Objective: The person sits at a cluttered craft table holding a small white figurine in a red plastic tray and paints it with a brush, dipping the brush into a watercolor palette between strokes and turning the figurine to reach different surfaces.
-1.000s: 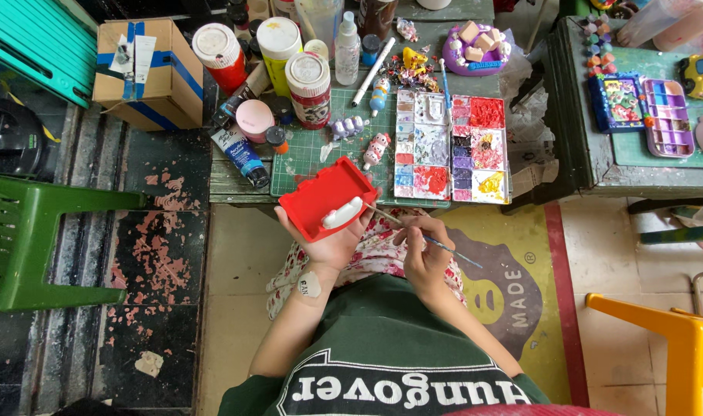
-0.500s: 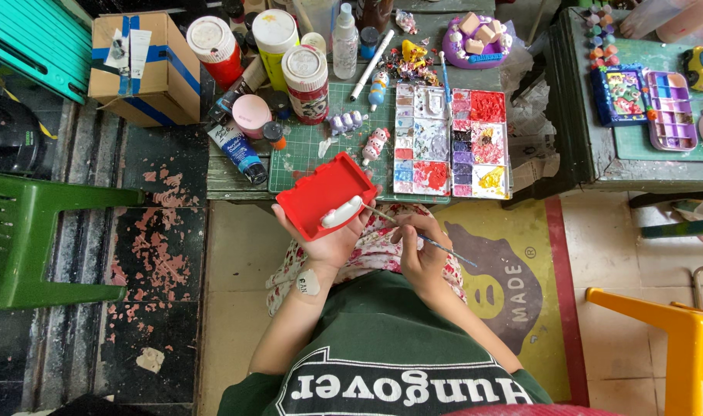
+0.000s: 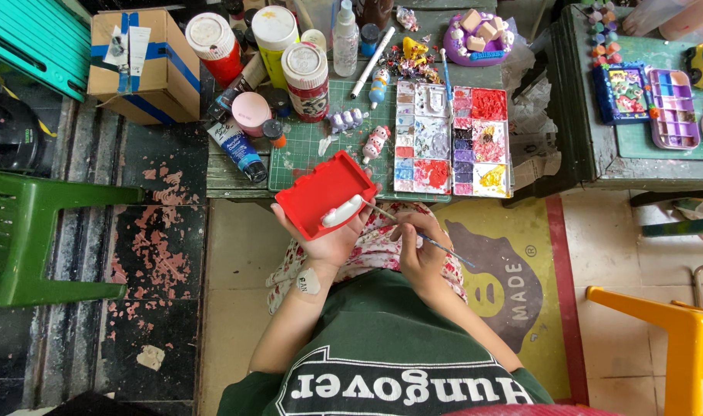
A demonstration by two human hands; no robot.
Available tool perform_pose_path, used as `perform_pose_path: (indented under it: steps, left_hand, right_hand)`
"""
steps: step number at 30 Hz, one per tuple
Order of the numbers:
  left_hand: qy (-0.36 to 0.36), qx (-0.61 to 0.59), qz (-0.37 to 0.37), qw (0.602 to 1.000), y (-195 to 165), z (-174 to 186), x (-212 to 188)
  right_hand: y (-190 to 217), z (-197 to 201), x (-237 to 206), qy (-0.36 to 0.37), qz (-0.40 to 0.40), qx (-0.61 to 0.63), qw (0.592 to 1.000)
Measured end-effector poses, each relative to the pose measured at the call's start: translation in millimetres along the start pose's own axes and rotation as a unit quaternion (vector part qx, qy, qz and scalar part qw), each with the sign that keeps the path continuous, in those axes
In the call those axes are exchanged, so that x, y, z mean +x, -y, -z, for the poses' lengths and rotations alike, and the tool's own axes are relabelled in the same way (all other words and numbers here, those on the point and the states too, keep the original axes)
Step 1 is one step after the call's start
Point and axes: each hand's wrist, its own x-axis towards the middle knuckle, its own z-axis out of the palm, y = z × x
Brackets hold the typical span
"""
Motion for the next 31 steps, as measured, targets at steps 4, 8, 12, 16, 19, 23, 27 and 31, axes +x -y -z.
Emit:
perform_pose_path:
  steps: [4,8,12,16,19,23,27,31]
  left_hand:
    - [-0.015,-0.007,-0.004,1.000,0,0,-1]
    - [0.021,-0.011,-0.013,1.000,0,0,-2]
    - [0.022,-0.003,-0.016,1.000,0,0,-2]
    - [-0.010,-0.029,-0.010,0.999,-1,-1,-1]
    - [0.009,-0.018,-0.002,1.000,-1,-1,0]
    - [-0.001,-0.020,0.001,1.000,-2,-4,-1]
    - [-0.017,-0.014,-0.007,1.000,-5,-4,-1]
    - [-0.026,-0.020,-0.013,0.999,-7,1,1]
  right_hand:
    - [5,0,2,0.011,0.010,-0.019,1.000]
    - [7,0,3,0.011,0.002,-0.017,1.000]
    - [8,0,3,0.015,0.004,-0.016,1.000]
    - [7,2,1,0.025,0.018,0.000,1.000]
    - [4,3,-2,0.016,0.014,0.028,0.999]
    - [-5,6,3,-0.026,0.008,0.065,0.998]
    - [-24,23,35,-0.082,-0.070,0.078,0.991]
    - [-43,34,70,-0.031,-0.130,-0.172,0.976]
